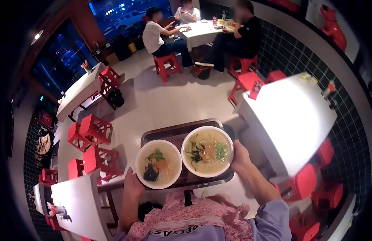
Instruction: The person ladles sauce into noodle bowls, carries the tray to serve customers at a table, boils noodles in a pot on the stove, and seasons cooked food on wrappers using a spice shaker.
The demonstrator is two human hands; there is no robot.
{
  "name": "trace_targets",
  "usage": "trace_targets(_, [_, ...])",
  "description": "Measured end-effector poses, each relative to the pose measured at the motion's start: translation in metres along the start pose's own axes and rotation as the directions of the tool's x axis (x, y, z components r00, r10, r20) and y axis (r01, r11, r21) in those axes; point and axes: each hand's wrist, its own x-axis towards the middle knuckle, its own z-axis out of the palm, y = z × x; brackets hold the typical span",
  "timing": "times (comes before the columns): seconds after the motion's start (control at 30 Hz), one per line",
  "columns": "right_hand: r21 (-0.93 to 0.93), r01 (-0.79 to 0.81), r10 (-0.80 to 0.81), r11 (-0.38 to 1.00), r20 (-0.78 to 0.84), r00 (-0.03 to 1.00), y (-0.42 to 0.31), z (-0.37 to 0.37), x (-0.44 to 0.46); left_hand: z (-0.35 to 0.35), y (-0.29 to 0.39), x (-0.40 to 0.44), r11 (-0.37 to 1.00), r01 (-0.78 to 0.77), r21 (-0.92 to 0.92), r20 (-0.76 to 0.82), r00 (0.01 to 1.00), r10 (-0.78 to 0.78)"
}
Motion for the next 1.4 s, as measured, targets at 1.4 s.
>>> trace_targets(1.4, [0.265, 0.308, -0.257, 0.914, -0.212, 0.943, -0.564, 0.413, 1.028, 0.722, 0.383, 1.115, 0.957, 0.099, 0.274, 0.135, 0.981, -0.140])
